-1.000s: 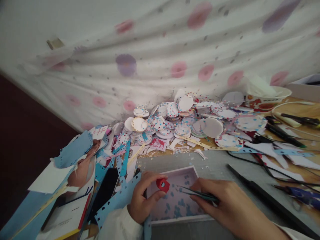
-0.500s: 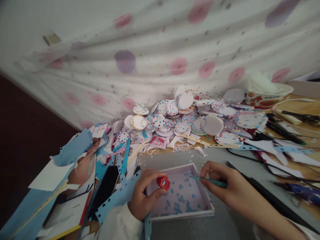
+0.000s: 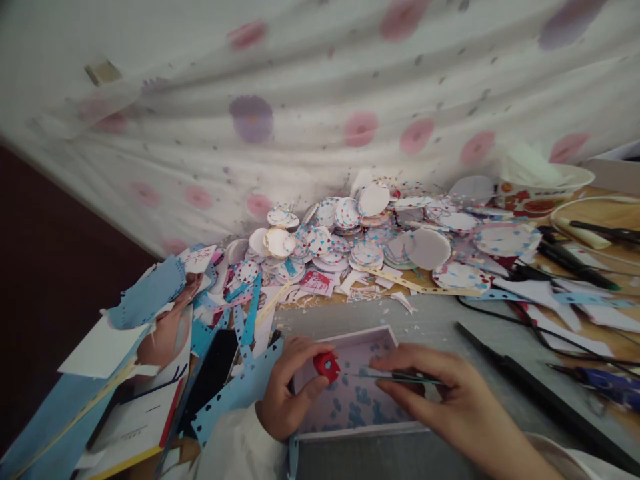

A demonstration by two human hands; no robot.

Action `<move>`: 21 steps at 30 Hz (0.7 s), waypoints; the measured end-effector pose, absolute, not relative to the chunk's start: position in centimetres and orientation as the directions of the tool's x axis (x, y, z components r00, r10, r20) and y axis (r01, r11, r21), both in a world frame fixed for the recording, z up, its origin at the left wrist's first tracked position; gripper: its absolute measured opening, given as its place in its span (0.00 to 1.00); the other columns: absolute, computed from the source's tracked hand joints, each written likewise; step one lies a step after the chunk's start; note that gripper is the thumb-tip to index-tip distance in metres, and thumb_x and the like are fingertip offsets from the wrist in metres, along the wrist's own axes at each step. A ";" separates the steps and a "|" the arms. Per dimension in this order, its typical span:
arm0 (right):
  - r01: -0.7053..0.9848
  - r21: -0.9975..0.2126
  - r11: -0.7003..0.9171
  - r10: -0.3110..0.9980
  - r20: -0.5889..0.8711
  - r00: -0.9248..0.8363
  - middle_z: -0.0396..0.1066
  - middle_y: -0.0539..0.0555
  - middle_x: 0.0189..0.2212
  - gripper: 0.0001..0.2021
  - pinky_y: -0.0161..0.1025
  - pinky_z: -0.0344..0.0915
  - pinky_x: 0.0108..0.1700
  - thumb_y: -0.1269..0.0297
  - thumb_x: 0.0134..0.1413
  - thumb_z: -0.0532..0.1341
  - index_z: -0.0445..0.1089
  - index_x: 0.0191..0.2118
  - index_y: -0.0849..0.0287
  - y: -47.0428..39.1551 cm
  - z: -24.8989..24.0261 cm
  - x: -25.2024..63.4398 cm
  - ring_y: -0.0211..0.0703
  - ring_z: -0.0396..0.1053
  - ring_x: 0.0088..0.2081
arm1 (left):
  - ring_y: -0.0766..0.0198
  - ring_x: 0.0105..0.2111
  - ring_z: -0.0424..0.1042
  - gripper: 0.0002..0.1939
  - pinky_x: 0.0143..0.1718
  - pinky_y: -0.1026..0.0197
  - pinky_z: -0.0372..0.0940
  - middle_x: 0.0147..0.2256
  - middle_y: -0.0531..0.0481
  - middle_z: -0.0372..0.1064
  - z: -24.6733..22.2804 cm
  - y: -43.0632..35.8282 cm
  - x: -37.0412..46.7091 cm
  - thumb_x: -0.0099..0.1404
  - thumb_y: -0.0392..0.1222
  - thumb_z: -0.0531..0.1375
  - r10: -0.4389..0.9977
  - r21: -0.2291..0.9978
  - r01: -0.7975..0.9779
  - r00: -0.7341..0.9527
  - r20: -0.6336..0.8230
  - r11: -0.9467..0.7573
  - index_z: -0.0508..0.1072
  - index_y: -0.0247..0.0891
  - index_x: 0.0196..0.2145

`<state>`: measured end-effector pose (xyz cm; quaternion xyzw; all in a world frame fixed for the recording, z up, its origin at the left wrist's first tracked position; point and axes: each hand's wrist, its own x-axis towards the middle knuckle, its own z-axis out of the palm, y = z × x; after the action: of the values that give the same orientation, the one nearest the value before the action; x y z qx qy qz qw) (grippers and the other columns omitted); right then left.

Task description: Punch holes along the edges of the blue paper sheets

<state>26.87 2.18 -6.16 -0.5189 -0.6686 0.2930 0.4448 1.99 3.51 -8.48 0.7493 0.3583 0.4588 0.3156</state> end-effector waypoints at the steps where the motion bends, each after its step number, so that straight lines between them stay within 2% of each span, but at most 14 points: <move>1: 0.411 -0.845 0.342 0.939 0.326 -0.111 0.83 0.50 0.27 0.11 0.33 0.75 0.22 0.46 0.50 0.68 0.83 0.30 0.46 2.1 -6.1 26.6 0.47 0.80 0.26 | 0.54 0.43 0.74 0.17 0.53 0.50 0.57 0.44 0.45 0.79 -8.4 3.5 2.0 0.71 0.54 0.60 0.825 0.802 0.246 0.329 0.459 -0.544 0.77 0.42 0.50; 4: 0.352 -0.838 0.418 0.908 0.382 -0.170 0.83 0.49 0.29 0.06 0.31 0.74 0.21 0.55 0.55 0.68 0.83 0.35 0.44 1.9 -6.3 26.2 0.45 0.81 0.26 | 0.54 0.44 0.75 0.16 0.54 0.50 0.56 0.44 0.45 0.79 -8.3 3.4 1.9 0.71 0.52 0.59 0.813 0.795 0.242 0.354 0.462 -0.557 0.76 0.42 0.51; 9: 0.358 -0.817 0.451 0.892 0.397 -0.217 0.84 0.49 0.32 0.06 0.32 0.78 0.30 0.61 0.55 0.68 0.83 0.37 0.45 1.8 -6.9 26.3 0.47 0.83 0.32 | 0.54 0.44 0.75 0.16 0.55 0.50 0.55 0.44 0.45 0.79 -8.0 3.5 1.9 0.72 0.52 0.59 0.807 0.788 0.247 0.369 0.462 -0.564 0.76 0.42 0.50; 21: 0.367 -0.833 0.413 0.906 0.335 -0.259 0.84 0.49 0.35 0.08 0.33 0.78 0.33 0.64 0.54 0.68 0.82 0.39 0.44 1.9 -7.6 26.4 0.48 0.83 0.37 | 0.55 0.43 0.76 0.15 0.55 0.50 0.56 0.42 0.46 0.79 -8.0 3.5 1.9 0.71 0.50 0.60 0.782 0.757 0.261 0.391 0.485 -0.600 0.77 0.42 0.50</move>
<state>26.37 1.92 -7.64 -0.4382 -0.7266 0.3185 0.4227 1.85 3.49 -8.02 0.7793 0.3347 0.4387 0.2970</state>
